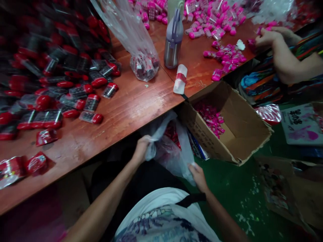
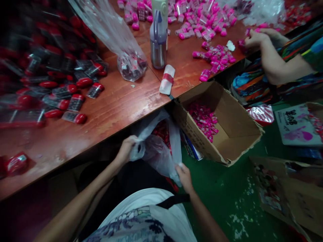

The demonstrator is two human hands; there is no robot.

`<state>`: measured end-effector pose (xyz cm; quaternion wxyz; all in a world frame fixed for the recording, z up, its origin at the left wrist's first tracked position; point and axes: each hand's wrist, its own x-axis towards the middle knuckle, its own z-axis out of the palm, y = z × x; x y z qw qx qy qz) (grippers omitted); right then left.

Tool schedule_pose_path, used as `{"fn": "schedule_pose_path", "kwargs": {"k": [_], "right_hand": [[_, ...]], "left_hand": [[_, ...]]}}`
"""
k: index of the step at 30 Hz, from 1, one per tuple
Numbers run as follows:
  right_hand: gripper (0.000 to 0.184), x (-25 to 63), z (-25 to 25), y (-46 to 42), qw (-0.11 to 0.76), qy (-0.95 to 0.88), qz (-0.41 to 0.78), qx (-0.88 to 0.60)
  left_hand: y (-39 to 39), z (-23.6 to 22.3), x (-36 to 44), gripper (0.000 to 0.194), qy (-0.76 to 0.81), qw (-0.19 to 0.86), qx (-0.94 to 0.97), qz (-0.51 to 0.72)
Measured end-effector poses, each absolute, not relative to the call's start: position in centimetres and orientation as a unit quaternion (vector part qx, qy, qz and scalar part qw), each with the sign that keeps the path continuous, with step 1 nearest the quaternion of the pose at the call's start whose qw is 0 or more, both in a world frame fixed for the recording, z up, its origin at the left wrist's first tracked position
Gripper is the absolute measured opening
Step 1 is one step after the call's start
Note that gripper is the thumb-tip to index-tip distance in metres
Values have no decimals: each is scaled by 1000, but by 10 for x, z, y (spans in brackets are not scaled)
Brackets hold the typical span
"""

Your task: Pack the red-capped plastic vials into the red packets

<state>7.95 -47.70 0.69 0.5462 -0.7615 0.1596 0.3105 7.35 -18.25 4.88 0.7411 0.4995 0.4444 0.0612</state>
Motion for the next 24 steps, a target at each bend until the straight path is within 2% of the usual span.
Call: {"fn": "schedule_pose_path", "kwargs": {"k": [4, 8, 11, 15, 24], "right_hand": [[40, 84, 32, -494, 537, 139, 303, -775], [39, 97, 29, -491, 536, 130, 259, -793], [40, 107, 27, -497, 532, 134, 215, -808], [46, 118, 29, -504, 482, 65, 168, -858], [58, 122, 27, -507, 438, 33, 81, -895]], "left_hand": [[-230, 73, 50, 4, 415, 777, 474, 14], [-210, 96, 41, 4, 449, 769, 435, 135], [-176, 113, 35, 13, 439, 773, 405, 215], [-163, 125, 29, 14, 426, 784, 390, 229], [-160, 135, 24, 11, 419, 772, 375, 296]]}}
